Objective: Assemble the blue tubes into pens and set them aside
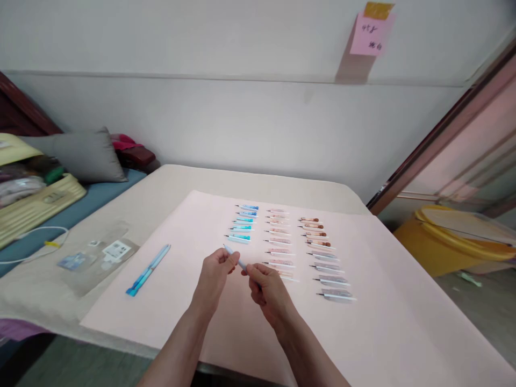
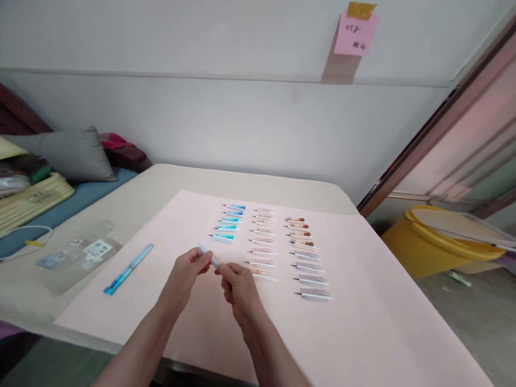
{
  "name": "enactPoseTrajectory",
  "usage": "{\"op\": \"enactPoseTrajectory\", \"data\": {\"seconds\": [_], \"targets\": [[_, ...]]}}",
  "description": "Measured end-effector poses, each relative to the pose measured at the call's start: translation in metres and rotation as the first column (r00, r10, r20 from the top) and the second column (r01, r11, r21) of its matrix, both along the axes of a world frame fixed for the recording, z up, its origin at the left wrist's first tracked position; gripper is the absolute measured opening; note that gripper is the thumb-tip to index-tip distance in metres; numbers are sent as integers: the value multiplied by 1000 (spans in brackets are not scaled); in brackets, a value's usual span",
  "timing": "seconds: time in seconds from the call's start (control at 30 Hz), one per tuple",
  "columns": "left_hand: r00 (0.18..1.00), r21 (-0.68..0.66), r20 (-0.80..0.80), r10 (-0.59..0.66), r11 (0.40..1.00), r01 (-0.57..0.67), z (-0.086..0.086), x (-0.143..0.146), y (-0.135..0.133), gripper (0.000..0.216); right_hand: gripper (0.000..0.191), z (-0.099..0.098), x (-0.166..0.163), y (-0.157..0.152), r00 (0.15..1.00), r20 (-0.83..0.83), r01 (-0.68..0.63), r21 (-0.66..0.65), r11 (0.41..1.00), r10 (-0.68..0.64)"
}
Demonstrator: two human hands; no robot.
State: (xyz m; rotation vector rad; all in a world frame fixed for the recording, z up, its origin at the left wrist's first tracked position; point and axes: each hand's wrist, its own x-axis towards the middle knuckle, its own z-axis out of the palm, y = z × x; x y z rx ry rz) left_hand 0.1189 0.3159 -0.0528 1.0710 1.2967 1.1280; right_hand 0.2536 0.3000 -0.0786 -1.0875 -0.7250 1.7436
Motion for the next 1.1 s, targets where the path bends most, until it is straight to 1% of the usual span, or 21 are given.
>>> {"op": "enactPoseTrajectory", "data": {"seconds": [0.1,0.2,0.27,0.33,0.43,0.5,0.57,0.63,0.7,0.77,0.9,0.97,1.1], "targets": [[1000,7,20,-15,1000,15,0,1,0,26,31,-2,1,0,996,-83,-46,-55,997,42],[988,32,116,-104,994,101,2,3,-1,23,28,-5,1,-1,973,-223,-90,-158,983,53],[975,28,166,-150,989,147,2,3,-1,22,27,-7,0,0,965,-258,-95,-202,975,41],[981,1,147,-129,991,130,0,2,0,23,27,-7,-2,0,970,-241,-85,-199,976,35],[1000,-16,24,-20,1000,20,-5,-1,2,26,30,-7,-3,0,980,-194,-60,-132,989,33],[1000,-9,-13,6,1000,-6,-7,-1,3,27,30,-7,-4,0,981,-189,-56,-115,992,33],[999,-3,29,-31,1000,31,-7,-1,4,26,29,-8,-3,0,976,-215,-66,-150,987,33],[988,-2,120,-101,995,101,-5,1,3,24,26,-9,-3,-1,966,-257,-86,-204,975,32],[970,-9,193,-149,988,154,-2,2,2,23,25,-9,-3,0,959,-283,-92,-229,969,24],[972,-33,195,-131,990,140,-2,2,1,24,26,-9,-3,0,960,-279,-81,-215,973,18],[996,-36,80,-24,999,27,-6,0,3,28,28,-9,-4,0,972,-235,-63,-164,984,23],[996,-21,76,-40,999,41,-7,-1,3,26,28,-9,-5,0,971,-239,-71,-175,982,27],[972,4,188,-139,990,141,-6,0,2,21,25,-10,-5,0,955,-297,-90,-246,965,13]]}}
